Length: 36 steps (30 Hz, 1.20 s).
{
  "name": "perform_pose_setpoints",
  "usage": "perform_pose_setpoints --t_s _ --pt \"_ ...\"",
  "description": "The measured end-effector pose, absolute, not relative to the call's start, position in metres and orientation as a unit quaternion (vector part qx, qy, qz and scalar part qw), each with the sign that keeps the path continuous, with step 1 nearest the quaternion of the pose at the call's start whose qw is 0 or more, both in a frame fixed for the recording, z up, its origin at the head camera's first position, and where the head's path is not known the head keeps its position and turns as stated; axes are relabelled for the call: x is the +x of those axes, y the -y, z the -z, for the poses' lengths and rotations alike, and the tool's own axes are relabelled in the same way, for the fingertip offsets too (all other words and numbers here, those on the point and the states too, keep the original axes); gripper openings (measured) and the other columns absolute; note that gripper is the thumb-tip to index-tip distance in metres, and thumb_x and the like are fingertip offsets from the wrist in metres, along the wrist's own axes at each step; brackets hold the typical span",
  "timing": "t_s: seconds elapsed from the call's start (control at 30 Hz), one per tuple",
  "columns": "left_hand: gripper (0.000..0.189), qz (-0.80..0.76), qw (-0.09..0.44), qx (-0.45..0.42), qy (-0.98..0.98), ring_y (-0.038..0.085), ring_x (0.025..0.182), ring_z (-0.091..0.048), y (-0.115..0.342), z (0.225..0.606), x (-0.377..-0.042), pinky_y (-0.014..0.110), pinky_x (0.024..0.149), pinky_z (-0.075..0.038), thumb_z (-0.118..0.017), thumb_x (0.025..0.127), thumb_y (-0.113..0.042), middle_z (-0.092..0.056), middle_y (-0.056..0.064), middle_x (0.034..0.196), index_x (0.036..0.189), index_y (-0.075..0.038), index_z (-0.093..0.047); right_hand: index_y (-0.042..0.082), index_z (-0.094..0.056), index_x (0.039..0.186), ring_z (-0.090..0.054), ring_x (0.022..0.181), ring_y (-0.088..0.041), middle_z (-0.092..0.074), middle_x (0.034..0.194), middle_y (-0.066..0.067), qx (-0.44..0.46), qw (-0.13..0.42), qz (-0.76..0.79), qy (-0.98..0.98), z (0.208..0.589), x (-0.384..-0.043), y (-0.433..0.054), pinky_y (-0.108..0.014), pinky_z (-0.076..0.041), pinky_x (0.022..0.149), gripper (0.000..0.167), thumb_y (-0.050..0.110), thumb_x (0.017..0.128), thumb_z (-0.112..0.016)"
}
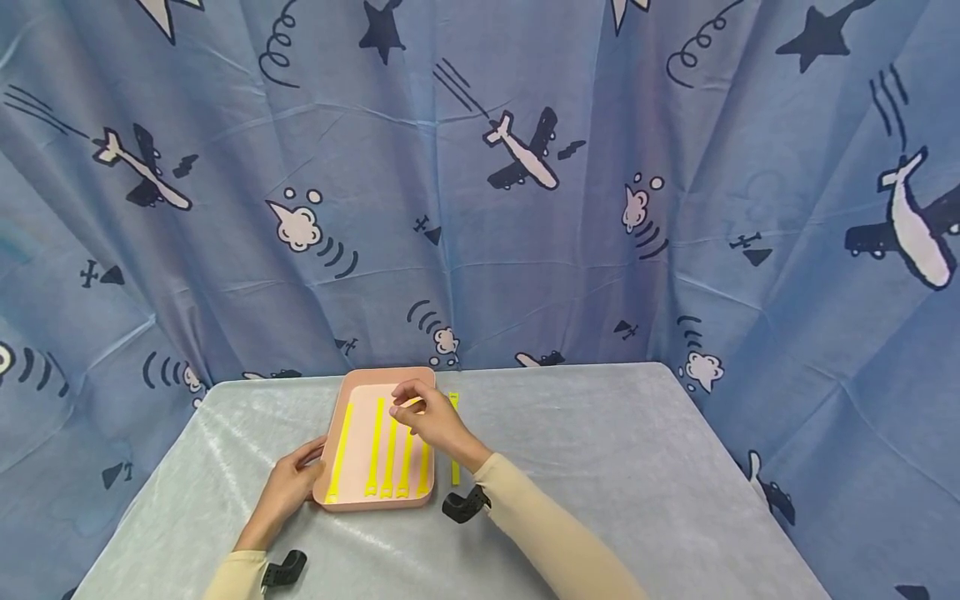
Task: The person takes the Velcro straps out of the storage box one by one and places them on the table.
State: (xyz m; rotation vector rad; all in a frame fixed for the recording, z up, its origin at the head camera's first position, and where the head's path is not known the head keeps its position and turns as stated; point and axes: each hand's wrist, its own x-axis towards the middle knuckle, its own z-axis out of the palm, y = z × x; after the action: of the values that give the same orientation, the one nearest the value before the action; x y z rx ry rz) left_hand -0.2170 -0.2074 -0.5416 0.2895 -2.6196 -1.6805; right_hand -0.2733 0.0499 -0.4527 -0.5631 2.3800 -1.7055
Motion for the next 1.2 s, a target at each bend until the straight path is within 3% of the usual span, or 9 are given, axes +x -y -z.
perform_pose_setpoints --t_s 0.13,0.37,0.6,0.77,0.97,1.2 --pt "0.049 0.532 0.009 0.092 0.841 0.024 0.108 -0.064 0.207 0.542 -0.217 0.024 0.063 -0.051 -0.054 0.095 -0.013 -0.057 0.019 0.139 0.144 -0.01 -0.05 0.015 -0.061 0.115 -0.064 0.094 -0.018 -0.063 0.111 -0.004 -0.197 0.084 0.55 -0.807 0.452 -0.271 -0.044 -0.032 -0.055 0.074 0.022 0.021 0.094 -0.066" --pt "0.049 0.53 0.012 0.09 0.843 0.025 0.109 -0.064 0.207 0.541 -0.218 0.023 0.062 -0.05 -0.054 0.095 -0.013 -0.058 0.019 0.139 0.144 -0.011 -0.051 0.013 -0.062 0.114 -0.062 0.1 -0.018 -0.063 0.112 -0.002 -0.236 0.068 0.502 -0.829 0.449 -0.268 -0.034 -0.028 -0.055 0.082 0.021 0.018 0.094 -0.067" --pt "0.049 0.533 0.01 0.089 0.842 0.028 0.115 -0.063 0.207 0.541 -0.218 0.022 0.067 -0.05 -0.054 0.096 -0.013 -0.057 0.019 0.139 0.145 -0.011 -0.05 0.013 -0.063 0.111 -0.063 0.098 -0.014 -0.063 0.11 -0.004 -0.299 0.051 0.43 -0.85 0.45 -0.266 -0.026 -0.023 -0.051 0.079 0.021 0.018 0.092 -0.069" --pt "0.048 0.535 0.01 0.09 0.84 0.029 0.114 -0.064 0.207 0.54 -0.218 0.022 0.069 -0.051 -0.054 0.096 -0.012 -0.058 0.019 0.139 0.145 -0.01 -0.05 0.019 -0.062 0.114 -0.063 0.103 -0.012 -0.063 0.114 0.006 -0.346 0.027 0.344 -0.872 0.448 -0.263 -0.02 -0.025 -0.051 0.086 0.024 0.022 0.092 -0.07" --pt "0.048 0.534 0.014 0.085 0.841 0.032 0.118 -0.063 0.207 0.541 -0.218 0.02 0.072 -0.051 -0.054 0.096 -0.011 -0.058 0.021 0.138 0.144 -0.008 -0.05 0.02 -0.061 0.124 -0.062 0.112 -0.014 -0.063 0.123 0.006 -0.407 0.004 0.23 -0.884 0.449 -0.259 -0.011 -0.028 -0.048 0.097 0.031 0.027 0.094 -0.066" --pt "0.049 0.542 0.008 0.088 0.836 0.028 0.112 -0.065 0.207 0.54 -0.217 0.024 0.063 -0.052 -0.053 0.095 -0.009 -0.058 0.021 0.138 0.144 -0.009 -0.05 0.023 -0.063 0.124 -0.057 0.12 -0.01 -0.061 0.128 0.007 -0.448 -0.025 0.124 -0.885 0.451 -0.26 -0.002 -0.034 -0.045 0.102 0.032 0.032 0.094 -0.066"
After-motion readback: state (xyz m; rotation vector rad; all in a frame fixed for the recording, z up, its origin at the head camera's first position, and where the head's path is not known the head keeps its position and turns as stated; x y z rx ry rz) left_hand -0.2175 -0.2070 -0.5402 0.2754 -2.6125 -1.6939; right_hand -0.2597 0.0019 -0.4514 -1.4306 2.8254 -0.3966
